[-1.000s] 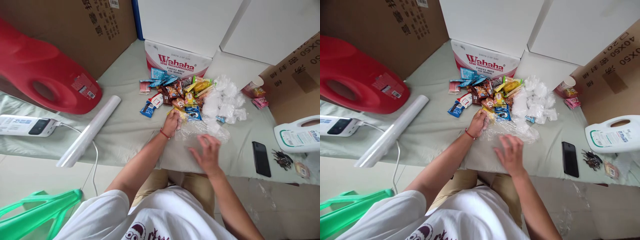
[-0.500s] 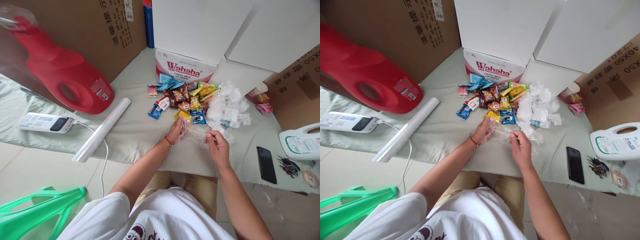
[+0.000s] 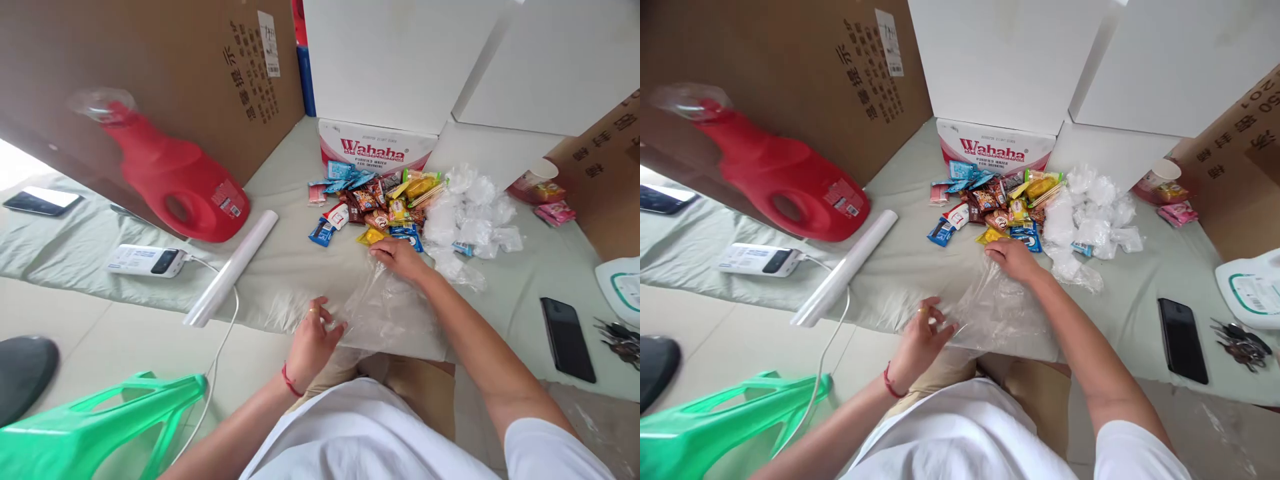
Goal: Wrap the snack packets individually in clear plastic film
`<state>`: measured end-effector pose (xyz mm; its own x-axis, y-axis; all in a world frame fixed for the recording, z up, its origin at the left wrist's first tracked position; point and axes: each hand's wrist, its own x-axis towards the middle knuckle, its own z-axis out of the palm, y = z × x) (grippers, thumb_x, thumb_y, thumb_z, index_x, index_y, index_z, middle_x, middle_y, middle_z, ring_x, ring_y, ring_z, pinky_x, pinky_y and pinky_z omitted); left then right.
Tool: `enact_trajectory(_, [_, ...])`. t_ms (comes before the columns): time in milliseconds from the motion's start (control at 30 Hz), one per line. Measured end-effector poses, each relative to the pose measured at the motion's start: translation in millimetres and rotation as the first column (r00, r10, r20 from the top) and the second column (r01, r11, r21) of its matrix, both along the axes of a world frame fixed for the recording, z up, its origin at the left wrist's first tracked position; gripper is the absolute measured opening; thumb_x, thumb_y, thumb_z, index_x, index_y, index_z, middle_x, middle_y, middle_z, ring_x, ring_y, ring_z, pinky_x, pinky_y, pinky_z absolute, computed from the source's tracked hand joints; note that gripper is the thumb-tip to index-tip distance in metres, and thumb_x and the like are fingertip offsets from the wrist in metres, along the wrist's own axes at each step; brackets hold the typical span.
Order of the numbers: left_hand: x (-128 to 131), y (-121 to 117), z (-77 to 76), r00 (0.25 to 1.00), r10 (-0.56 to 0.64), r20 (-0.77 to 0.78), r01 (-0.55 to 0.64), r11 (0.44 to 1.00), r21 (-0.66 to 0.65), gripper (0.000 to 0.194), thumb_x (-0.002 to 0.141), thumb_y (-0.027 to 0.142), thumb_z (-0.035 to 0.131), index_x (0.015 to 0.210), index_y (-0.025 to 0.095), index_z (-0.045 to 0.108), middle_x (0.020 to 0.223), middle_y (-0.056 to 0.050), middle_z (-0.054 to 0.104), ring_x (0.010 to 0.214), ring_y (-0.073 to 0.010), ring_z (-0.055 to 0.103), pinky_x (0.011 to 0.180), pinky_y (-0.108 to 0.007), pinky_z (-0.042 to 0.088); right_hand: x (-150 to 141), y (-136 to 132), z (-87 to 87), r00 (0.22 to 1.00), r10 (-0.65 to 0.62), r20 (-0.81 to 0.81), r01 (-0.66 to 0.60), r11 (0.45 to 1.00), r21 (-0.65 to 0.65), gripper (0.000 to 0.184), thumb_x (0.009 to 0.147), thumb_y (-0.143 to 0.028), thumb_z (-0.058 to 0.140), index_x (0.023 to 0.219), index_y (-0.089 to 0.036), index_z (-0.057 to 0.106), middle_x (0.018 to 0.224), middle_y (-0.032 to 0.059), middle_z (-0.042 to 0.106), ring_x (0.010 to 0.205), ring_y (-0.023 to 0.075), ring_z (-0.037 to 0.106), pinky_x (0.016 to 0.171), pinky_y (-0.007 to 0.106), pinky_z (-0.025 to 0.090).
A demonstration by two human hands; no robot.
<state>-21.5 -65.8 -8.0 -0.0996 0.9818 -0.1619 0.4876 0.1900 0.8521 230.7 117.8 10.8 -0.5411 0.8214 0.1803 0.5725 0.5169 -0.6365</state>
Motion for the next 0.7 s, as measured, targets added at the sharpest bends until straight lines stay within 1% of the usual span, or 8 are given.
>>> enact_trajectory(100, [-5.0,-8.1,-2.8,0.915,0.026,-0.403,0.136,0.92,0.368,0.038,0.089,0.022,0.062,0.127,0.029,0.067,0.127,-0.014,0.067,0.116,-0.0333,0.065,0.098,-0.052,0.052,-28.5,9.2,-14.0,0.996,0.039,0.082,-0.049,0.992,0.118,0.041,0.107,-0.046,0.046,0.113,-0.021,0.078,0.1,0.0103,0.073,0.09,0.0221,0.066,0.082,0.032,0.046])
enact_trajectory(167, [-4.6,-3.6,-0.5,0.846,-0.158,-0.509,0.391,0.833,0.392,0.039,0.092,0.013,0.053,0.118,0.033,0.074,0.13,-0.011,0.07,0.129,-0.0333,0.061,0.108,-0.054,0.045,-38.2,11.1,-16.8,0.996,0.062,0.065,-0.072,0.986,0.152,0.043,0.108,-0.048,0.043,0.119,-0.023,0.077,0.104,0.0102,0.073,0.093,0.0219,0.066,0.083,0.032,0.046])
enact_trajectory(267, [0.5,11.2,5.8,0.756,-0.453,-0.473,0.615,0.739,0.276,0.041,0.093,0.009,0.047,0.114,0.031,0.075,0.124,-0.008,0.075,0.107,-0.0258,0.072,0.095,-0.043,0.053,-42.7,12.5,-17.2,0.996,0.094,0.001,-0.093,0.98,0.175,0.043,0.109,-0.048,0.042,0.125,-0.025,0.075,0.105,0.0087,0.073,0.096,0.021,0.066,0.086,0.031,0.047])
enact_trajectory(367, [11.4,30.0,12.1,0.826,-0.383,-0.414,0.496,0.842,0.211,0.034,0.099,0.02,0.048,0.12,0.027,0.073,0.124,-0.011,0.075,0.089,-0.0247,0.073,0.077,-0.038,0.054,-45.8,16.4,-20.1,0.997,0.062,0.051,-0.07,0.982,0.175,0.038,0.108,-0.044,0.046,0.124,-0.026,0.076,0.106,0.0077,0.073,0.094,0.0201,0.066,0.084,0.03,0.047])
enact_trajectory(467, [25.0,52.3,12.9,0.856,-0.243,-0.456,0.361,0.913,0.191,0.025,0.101,0.032,0.054,0.097,0.023,0.077,0.099,-0.014,0.076,0.089,-0.0292,0.072,0.078,-0.04,0.054,-49.3,20.8,-19.3,0.985,0.003,0.172,-0.026,0.991,0.132,0.032,0.107,-0.034,0.051,0.124,-0.021,0.075,0.109,0.0088,0.073,0.095,0.0203,0.065,0.086,0.031,0.049])
enact_trajectory(533, [31.4,66.9,7.7,0.811,-0.216,-0.544,0.378,0.903,0.206,0.023,0.099,0.025,0.055,0.093,0.021,0.077,0.103,-0.017,0.075,0.105,-0.0339,0.069,0.09,-0.046,0.053,-44.6,18.4,-9.8,0.986,-0.019,0.163,-0.002,0.992,0.127,0.034,0.106,-0.028,0.052,0.131,-0.015,0.07,0.123,0.0124,0.07,0.108,0.0216,0.064,0.096,0.033,0.049])
enact_trajectory(633, [32.8,82.1,-6.6,0.738,-0.238,-0.632,0.49,0.833,0.258,0.035,0.097,0.012,0.05,0.12,0.023,0.074,0.141,-0.016,0.066,0.137,-0.0346,0.056,0.112,-0.055,0.043,-20.6,-4.3,16.7,0.996,-0.088,-0.028,0.092,0.971,0.22,0.038,0.106,-0.027,0.05,0.14,-0.013,0.062,0.139,0.0156,0.062,0.128,0.0229,0.056,0.112,0.038,0.044])
enact_trajectory(700, [30.4,86.1,-15.2,0.709,-0.299,-0.639,0.559,0.79,0.251,0.044,0.099,0.011,0.046,0.135,0.025,0.067,0.151,-0.012,0.061,0.144,-0.0302,0.052,0.121,-0.056,0.035,0.8,-33.4,32.3,0.98,-0.139,-0.144,0.175,0.942,0.287,0.037,0.107,-0.031,0.05,0.139,-0.016,0.061,0.136,0.0148,0.062,0.127,0.0231,0.056,0.112,0.04,0.044])
